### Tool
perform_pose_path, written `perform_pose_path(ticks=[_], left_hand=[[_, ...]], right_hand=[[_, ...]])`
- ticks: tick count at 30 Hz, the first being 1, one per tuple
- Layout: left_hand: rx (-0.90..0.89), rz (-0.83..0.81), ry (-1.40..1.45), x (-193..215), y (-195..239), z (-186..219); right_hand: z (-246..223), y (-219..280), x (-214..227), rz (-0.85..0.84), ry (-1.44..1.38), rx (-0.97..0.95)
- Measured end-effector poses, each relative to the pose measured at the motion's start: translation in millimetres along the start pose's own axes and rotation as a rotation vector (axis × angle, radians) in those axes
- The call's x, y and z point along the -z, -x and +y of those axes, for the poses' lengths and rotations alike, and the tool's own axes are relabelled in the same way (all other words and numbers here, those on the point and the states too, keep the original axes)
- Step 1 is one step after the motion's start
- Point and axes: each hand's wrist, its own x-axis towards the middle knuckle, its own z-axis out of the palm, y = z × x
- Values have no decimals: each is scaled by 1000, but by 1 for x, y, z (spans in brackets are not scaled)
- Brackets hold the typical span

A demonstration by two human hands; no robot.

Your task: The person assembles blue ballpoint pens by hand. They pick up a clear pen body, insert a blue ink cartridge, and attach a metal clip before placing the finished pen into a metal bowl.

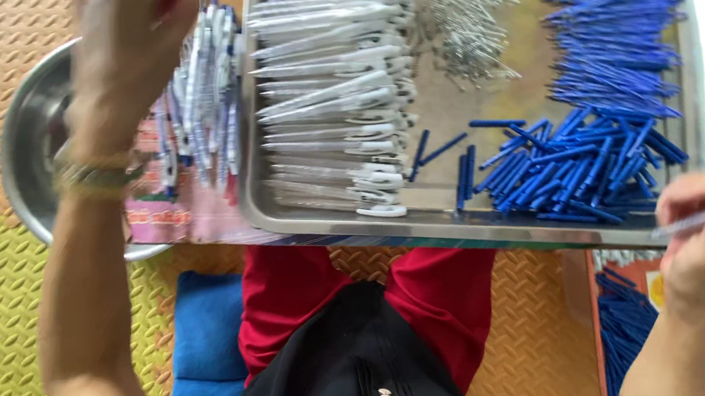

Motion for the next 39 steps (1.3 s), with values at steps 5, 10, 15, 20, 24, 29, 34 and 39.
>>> perform_pose_path(ticks=[5,10,15,20,24,29,34,39], left_hand=[[87,-50,-51,-14,87,-88],[433,-295,93,-26,92,-66],[498,-328,256,0,92,-52],[591,-184,832,52,111,-4],[388,104,1420,32,127,53],[313,66,1584,-27,138,146],[143,106,1676,-94,158,174],[74,-341,1633,-60,153,179]], right_hand=[[5,45,-13,78,-116,-44],[-16,53,-34,72,-126,-48],[-32,63,-51,177,-116,-125],[-46,70,-77,247,-329,-149],[-72,73,-137,-72,-594,-184],[-113,68,-214,-250,-1018,-209],[-95,62,-221,-27,-852,-234],[-100,29,-181,-179,-562,-220]])
